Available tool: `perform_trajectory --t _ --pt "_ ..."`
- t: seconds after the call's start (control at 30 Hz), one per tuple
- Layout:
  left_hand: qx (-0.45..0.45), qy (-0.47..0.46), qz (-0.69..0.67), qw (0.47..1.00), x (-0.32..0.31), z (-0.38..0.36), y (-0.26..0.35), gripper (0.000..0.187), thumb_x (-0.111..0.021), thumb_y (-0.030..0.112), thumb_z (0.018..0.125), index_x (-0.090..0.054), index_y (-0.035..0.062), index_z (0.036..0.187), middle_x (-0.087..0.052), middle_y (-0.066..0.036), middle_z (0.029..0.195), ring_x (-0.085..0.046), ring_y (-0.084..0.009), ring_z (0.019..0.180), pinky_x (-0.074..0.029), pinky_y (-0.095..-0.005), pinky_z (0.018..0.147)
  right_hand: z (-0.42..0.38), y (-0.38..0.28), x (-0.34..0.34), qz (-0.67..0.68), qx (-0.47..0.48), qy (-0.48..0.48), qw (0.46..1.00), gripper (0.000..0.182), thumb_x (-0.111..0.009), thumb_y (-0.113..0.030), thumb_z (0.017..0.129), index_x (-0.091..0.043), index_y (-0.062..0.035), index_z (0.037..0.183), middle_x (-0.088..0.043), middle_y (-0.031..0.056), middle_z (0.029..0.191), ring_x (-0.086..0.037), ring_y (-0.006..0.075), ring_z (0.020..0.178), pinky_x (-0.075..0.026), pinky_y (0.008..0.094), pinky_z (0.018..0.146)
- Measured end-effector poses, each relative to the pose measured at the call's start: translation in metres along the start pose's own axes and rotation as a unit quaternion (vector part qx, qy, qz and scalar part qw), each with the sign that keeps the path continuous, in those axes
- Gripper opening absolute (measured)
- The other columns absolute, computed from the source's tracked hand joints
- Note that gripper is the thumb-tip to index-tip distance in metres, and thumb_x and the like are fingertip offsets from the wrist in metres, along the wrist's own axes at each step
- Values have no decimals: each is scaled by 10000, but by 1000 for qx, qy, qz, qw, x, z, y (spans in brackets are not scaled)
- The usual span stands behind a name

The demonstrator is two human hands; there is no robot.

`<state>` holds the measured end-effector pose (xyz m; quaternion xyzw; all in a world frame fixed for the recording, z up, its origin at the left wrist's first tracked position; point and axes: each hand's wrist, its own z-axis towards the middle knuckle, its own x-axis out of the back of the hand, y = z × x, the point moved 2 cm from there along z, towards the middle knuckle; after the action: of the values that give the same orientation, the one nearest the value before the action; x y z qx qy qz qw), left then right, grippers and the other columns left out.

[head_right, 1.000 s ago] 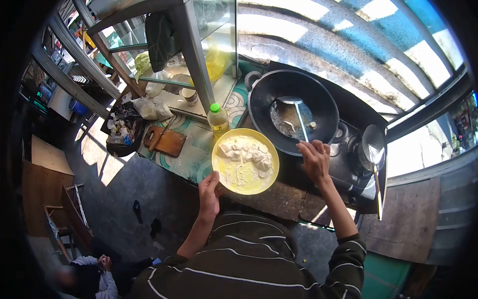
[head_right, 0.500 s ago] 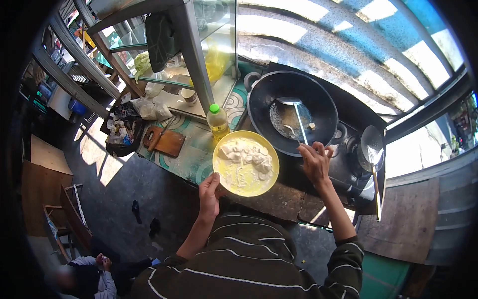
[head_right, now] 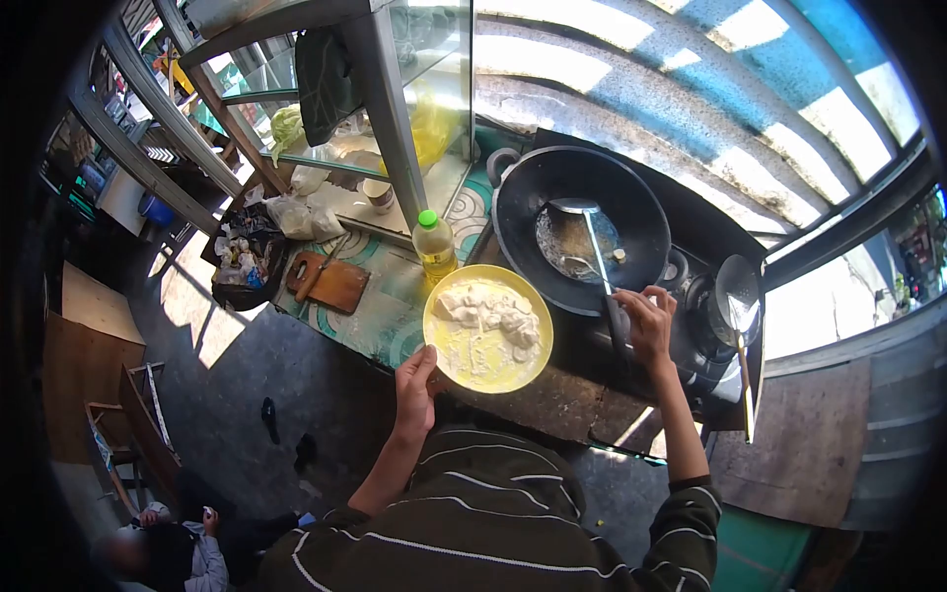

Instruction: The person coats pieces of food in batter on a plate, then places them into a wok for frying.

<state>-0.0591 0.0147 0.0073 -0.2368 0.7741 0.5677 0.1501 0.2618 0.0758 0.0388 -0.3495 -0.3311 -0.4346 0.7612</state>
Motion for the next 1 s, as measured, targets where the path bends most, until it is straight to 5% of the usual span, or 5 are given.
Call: perform_trajectory --t 0.5,0.57,0.83,0.9,1.0 --pt "0 -12 1 1000 -6 2 -2 306 -466 189 871 -528 -56 1044 -594 -66 925 -539 -68 815 -416 -191 732 -19 26 -15 150 -167 71 972 161 -501 -66 804 -624 -90 906 -613 35 817 -463 142 759 -330 269 719" --pt "8 -11 -5 1000 -5 3 -4 304 -466 189 871 -529 -55 1042 -593 -68 931 -539 -68 818 -415 -191 733 -19 24 -20 375 -261 160 875 200 -429 -131 871 -599 -45 931 -613 76 845 -488 114 773 -339 253 721" --pt "8 -14 -11 1000 -11 10 -5 301 -466 193 871 -529 -52 1033 -591 -68 930 -540 -67 814 -416 -190 728 -18 14 -12 417 -439 128 786 229 -430 -252 853 -576 -94 932 -632 31 857 -460 55 733 -293 244 643" --pt "11 -18 -11 1000 -11 17 -11 300 -465 195 871 -530 -51 1029 -591 -68 929 -540 -68 813 -417 -191 727 -18 13 -13 503 -510 121 687 200 -454 -273 827 -569 -121 889 -634 9 853 -423 48 704 -267 251 612" --pt "7 -34 -29 999 -16 32 -24 293 -456 211 870 -529 -40 1002 -588 -88 946 -574 -121 827 -465 -236 706 -16 11 -8 571 -511 118 632 179 -465 -272 820 -560 -129 871 -633 14 842 -407 49 698 -265 246 607"
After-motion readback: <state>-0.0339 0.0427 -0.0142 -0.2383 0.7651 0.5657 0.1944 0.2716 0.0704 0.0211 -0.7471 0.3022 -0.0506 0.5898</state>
